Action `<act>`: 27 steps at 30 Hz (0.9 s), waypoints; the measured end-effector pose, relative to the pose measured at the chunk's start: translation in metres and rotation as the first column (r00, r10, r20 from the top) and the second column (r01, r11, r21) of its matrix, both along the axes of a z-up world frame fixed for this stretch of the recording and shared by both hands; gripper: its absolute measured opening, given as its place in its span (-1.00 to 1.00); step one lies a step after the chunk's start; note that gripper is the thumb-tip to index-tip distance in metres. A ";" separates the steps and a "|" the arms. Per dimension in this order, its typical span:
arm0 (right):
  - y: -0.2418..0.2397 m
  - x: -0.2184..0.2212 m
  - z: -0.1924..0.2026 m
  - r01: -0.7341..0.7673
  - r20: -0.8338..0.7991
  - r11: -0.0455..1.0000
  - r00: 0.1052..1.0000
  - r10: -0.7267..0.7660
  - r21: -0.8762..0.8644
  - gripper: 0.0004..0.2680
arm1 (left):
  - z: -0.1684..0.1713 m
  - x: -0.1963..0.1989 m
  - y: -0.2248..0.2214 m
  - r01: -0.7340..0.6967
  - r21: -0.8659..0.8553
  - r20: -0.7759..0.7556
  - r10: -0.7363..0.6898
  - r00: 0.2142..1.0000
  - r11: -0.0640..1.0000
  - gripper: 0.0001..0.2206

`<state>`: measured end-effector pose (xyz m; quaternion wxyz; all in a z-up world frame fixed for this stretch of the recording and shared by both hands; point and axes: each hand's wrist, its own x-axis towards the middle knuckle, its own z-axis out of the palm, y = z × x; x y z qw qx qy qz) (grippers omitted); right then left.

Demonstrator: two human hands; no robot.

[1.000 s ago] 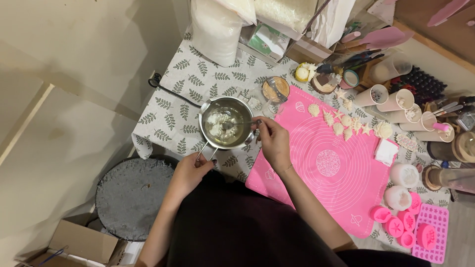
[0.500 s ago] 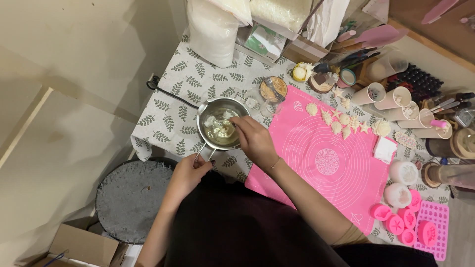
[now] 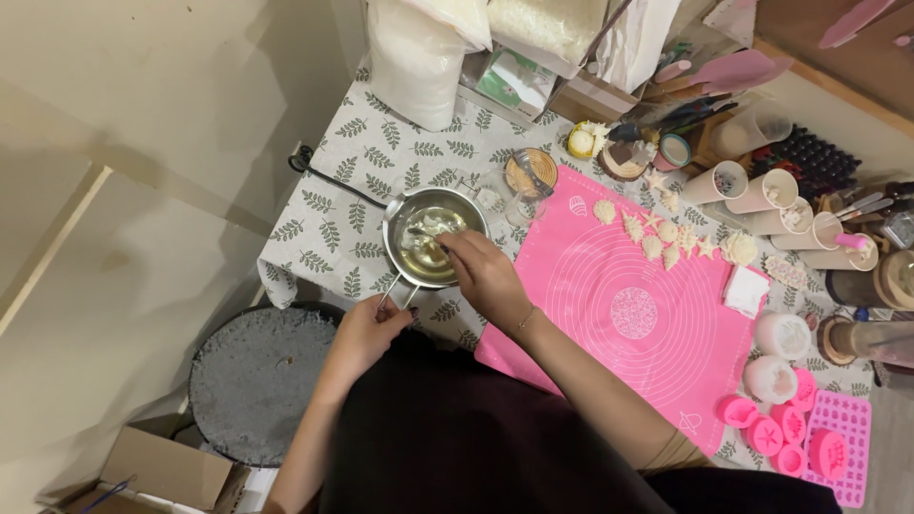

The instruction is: The recorder weighs wax pieces on a digital scale, cleans the equipment with a napkin and brush, and stirs materials in a small pot in a workshop.

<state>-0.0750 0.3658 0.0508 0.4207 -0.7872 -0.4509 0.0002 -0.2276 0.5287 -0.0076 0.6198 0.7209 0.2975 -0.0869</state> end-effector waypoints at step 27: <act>-0.008 -0.006 0.009 -0.030 -0.124 0.998 0.992 0.023 -0.052 -0.87 | -0.002 -0.001 0.001 0.015 -0.117 -0.032 -0.019 0.999 0.993 -0.79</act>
